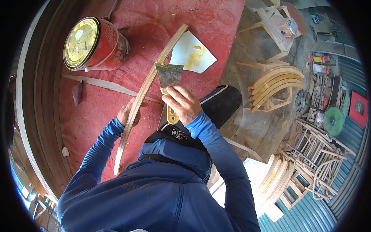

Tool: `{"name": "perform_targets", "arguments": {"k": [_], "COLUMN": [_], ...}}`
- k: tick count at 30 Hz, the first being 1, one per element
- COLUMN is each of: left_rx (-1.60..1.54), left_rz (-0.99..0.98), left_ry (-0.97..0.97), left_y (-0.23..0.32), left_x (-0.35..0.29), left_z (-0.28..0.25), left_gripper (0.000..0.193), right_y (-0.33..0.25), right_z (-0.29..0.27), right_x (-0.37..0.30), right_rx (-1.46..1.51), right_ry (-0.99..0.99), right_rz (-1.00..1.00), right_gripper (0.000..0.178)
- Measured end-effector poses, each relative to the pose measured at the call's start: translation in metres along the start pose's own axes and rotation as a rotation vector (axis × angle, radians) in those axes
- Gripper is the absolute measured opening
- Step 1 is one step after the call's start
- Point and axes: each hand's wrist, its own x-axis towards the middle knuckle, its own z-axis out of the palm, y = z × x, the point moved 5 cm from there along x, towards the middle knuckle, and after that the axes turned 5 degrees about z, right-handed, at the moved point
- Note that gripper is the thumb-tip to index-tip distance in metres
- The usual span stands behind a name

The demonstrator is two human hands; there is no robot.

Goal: Apply wood filler to the edges of curved wooden components using a putty knife.

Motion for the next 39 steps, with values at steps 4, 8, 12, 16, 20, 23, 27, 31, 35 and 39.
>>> {"name": "perform_targets", "arguments": {"k": [4, 8, 12, 16, 20, 23, 27, 31, 35, 39], "left_rx": [-0.02, 0.061, 0.016, 0.084, 0.081, 0.073, 0.048, 0.06, 0.075, 0.078], "left_rz": [-0.012, 0.005, 0.045, 0.034, 0.031, 0.041, 0.026, -0.006, 0.026, 0.035], "left_ry": [0.034, 0.063, 0.018, 0.029, 0.03, 0.029, 0.035, 0.049, 0.018, 0.067], "left_y": [0.002, 0.001, 0.001, 0.003, 0.004, 0.004, 0.003, 0.002, -0.001, 0.0], "left_x": [-0.001, -0.002, 0.0, -0.001, -0.002, -0.002, -0.002, -0.001, 0.0, -0.001], "left_z": [-0.001, -0.002, 0.002, 0.001, 0.001, 0.003, 0.004, -0.002, 0.001, 0.004], "left_gripper": [0.074, 0.074, 0.074, 0.079, 0.078, 0.074, 0.077, 0.077, 0.077, 0.077], "right_y": [-0.01, -0.001, 0.02, 0.001, -0.037, -0.033, -0.014, -0.038, -0.017, -0.006], "right_z": [-0.02, -0.048, -0.052, -0.042, -0.043, -0.052, -0.051, -0.046, -0.07, -0.077], "right_x": [-0.003, 0.006, 0.028, 0.036, 0.021, 0.022, 0.034, 0.027, 0.033, 0.055], "right_rx": [0.016, 0.156, 0.132, 0.069, 0.04, 0.097, 0.016, 0.089, 0.426, 0.065], "right_ry": [-0.026, 0.043, 0.051, -0.041, -0.166, -0.106, 0.01, -0.101, -0.025, 0.083], "right_rz": [0.014, 0.092, 0.11, -0.02, -0.1, -0.069, 0.013, -0.12, 0.164, 0.038], "right_gripper": [0.03, 0.034, 0.041, 0.032, 0.03, 0.028, 0.028, 0.026, 0.022, 0.029]}}
